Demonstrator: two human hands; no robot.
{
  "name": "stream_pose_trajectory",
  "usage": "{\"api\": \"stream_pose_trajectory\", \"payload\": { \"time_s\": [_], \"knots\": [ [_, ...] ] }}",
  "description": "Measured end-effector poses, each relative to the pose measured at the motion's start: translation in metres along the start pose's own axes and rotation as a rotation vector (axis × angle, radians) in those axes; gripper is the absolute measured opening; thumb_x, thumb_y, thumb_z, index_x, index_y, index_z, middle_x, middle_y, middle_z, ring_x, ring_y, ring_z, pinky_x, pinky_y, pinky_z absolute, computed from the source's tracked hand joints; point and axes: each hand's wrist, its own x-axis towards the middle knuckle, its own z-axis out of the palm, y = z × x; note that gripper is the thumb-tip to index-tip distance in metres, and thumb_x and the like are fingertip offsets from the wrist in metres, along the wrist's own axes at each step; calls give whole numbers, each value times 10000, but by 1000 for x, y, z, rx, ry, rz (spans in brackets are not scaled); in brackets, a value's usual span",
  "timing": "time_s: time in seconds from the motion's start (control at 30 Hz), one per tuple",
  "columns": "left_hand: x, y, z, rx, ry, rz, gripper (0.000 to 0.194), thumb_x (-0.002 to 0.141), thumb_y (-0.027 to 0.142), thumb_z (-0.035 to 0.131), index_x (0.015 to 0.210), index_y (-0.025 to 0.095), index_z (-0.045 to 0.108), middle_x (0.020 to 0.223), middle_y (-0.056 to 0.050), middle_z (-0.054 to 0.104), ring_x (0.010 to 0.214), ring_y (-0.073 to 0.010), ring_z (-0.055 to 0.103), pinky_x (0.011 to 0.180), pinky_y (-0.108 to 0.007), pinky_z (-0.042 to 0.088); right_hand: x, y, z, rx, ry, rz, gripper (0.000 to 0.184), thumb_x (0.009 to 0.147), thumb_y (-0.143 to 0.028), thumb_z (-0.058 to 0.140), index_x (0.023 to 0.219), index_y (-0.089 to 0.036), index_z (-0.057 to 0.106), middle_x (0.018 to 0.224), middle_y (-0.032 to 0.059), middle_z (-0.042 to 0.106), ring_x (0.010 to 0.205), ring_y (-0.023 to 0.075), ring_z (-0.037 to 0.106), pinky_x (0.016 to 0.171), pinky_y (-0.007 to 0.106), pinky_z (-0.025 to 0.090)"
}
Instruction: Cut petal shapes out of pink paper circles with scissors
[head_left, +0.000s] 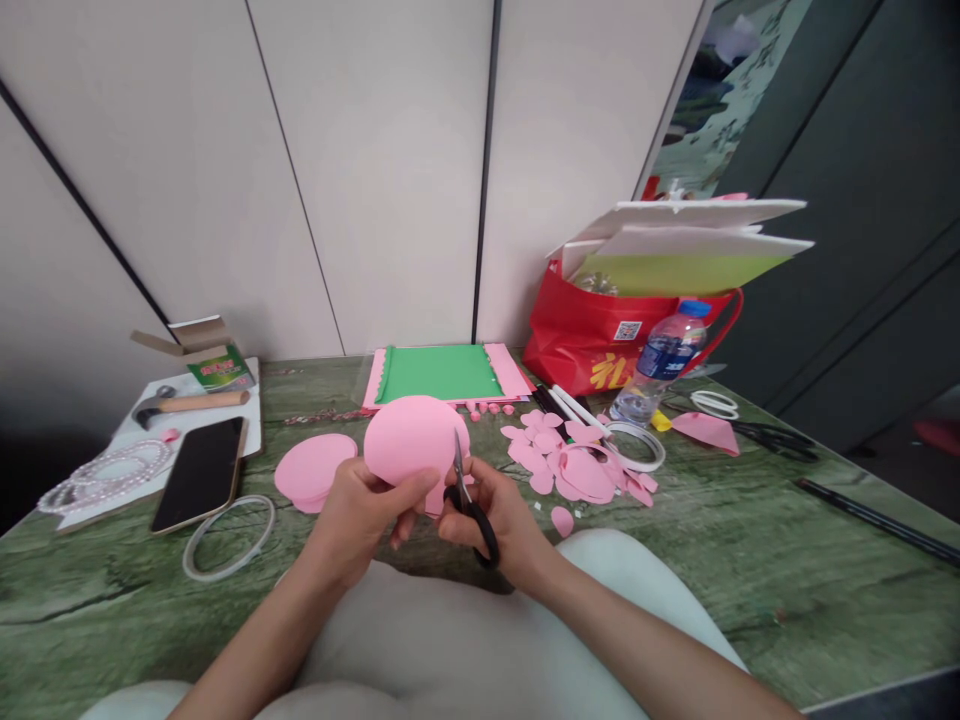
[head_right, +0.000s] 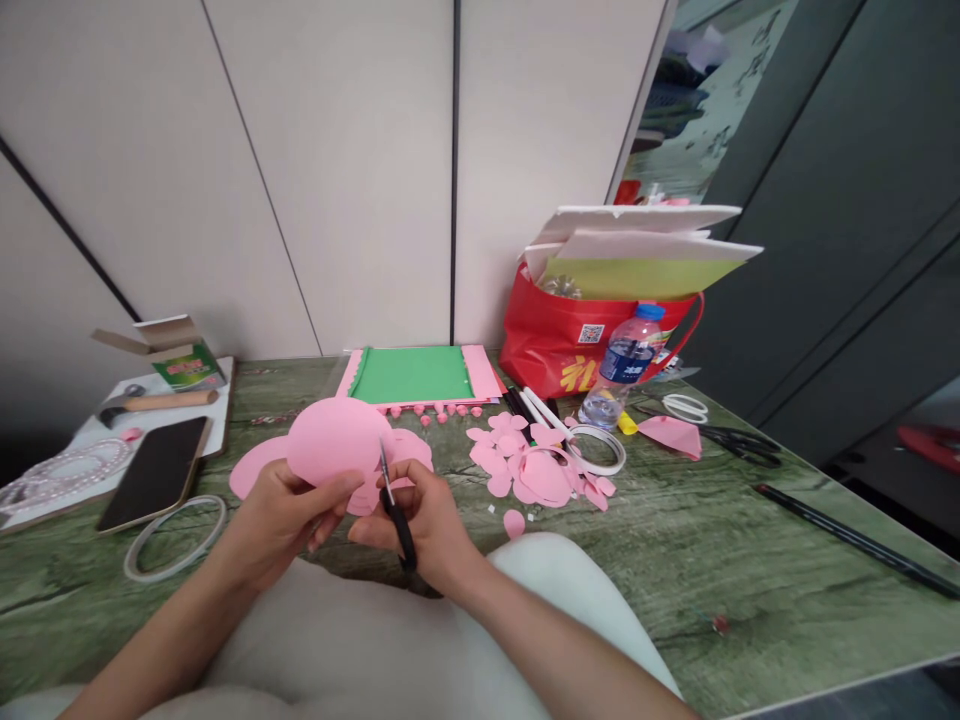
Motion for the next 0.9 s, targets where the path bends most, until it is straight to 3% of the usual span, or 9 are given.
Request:
{"api": "stream_pose_trajectory", "payload": {
  "time_s": [0.4,0.6,0.77,0.9],
  "knots": [
    [-1,4,0,-9,13,-10,295,613,293,682,417,133,529,326,41,444,282,-39,350,297,-166,246,1,1,-1,-93,66,29,422,479,-320,779,723,-186,461,482,-84,520,349,51,423,339,163,336],
    [-1,5,0,-76,-1,8,292,618,281,684,431,139,510,338,54,437,286,-37,354,299,-163,257,0,2,-2,-135,56,35,404,507,-355,749,728,-187,456,451,-78,531,319,62,431,321,165,321],
    [-1,6,1,-151,-58,2,247,652,337,656,532,142,564,440,36,520,307,-62,423,293,-180,301,0,6,-3,-155,27,14,361,547,-351,720,737,-191,459,437,-88,514,326,71,452,340,177,347],
    [-1,4,1,-67,-11,-10,333,647,339,655,422,135,520,322,38,441,284,-43,354,301,-172,251,-1,9,-3,-178,-16,26,336,573,-328,707,744,-193,451,422,-86,521,334,78,450,360,185,349]
  ]
}}
